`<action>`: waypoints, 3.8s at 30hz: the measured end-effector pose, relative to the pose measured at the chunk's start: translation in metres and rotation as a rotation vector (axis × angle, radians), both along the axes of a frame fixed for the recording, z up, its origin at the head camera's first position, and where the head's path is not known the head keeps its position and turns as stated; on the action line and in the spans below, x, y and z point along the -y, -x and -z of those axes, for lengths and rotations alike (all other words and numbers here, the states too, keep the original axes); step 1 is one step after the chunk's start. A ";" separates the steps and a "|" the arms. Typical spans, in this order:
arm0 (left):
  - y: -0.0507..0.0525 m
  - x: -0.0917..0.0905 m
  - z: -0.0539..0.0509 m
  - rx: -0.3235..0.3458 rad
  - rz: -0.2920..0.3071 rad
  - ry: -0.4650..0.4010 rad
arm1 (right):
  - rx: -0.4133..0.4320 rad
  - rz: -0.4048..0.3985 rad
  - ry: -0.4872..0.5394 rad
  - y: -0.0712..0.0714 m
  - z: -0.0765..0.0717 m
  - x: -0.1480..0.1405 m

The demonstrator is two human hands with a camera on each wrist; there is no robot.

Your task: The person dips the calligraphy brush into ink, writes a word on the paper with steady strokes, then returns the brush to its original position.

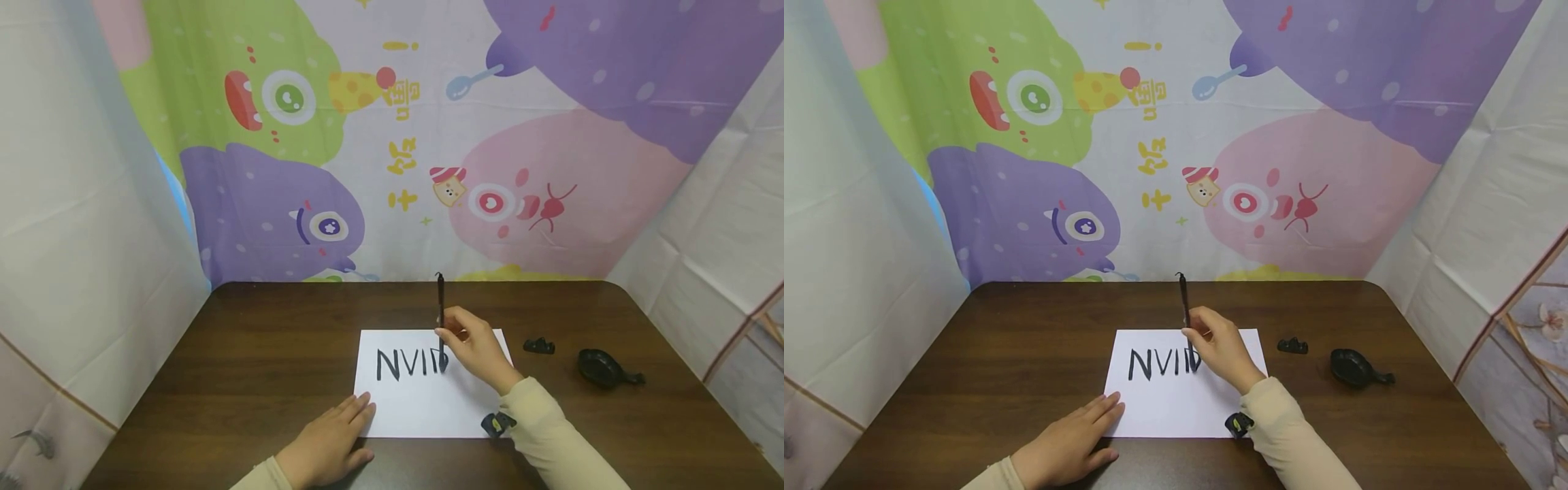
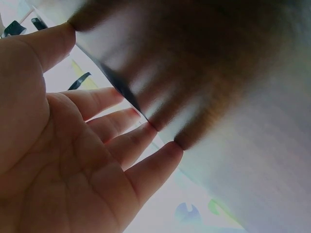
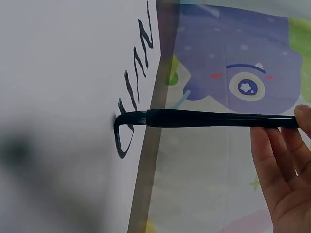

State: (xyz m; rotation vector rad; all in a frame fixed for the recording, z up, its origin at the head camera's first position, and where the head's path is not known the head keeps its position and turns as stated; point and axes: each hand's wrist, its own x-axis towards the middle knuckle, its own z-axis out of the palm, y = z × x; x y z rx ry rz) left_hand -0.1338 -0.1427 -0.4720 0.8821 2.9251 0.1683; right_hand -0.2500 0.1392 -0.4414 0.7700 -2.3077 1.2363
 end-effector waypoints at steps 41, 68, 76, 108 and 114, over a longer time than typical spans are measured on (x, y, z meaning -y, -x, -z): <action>-0.001 -0.001 -0.003 0.033 -0.004 -0.002 | 0.013 0.062 0.156 -0.003 -0.024 -0.016; 0.000 0.000 -0.003 0.018 0.002 0.002 | 0.038 0.124 0.292 0.019 0.002 -0.035; -0.001 -0.001 -0.004 0.005 0.009 -0.003 | 0.051 0.148 0.244 0.017 0.004 -0.033; 0.000 0.000 -0.001 0.020 0.008 -0.005 | 0.029 0.131 0.084 0.011 0.007 -0.032; 0.000 0.000 -0.002 0.022 0.006 -0.011 | 0.048 0.116 0.070 0.008 0.004 -0.032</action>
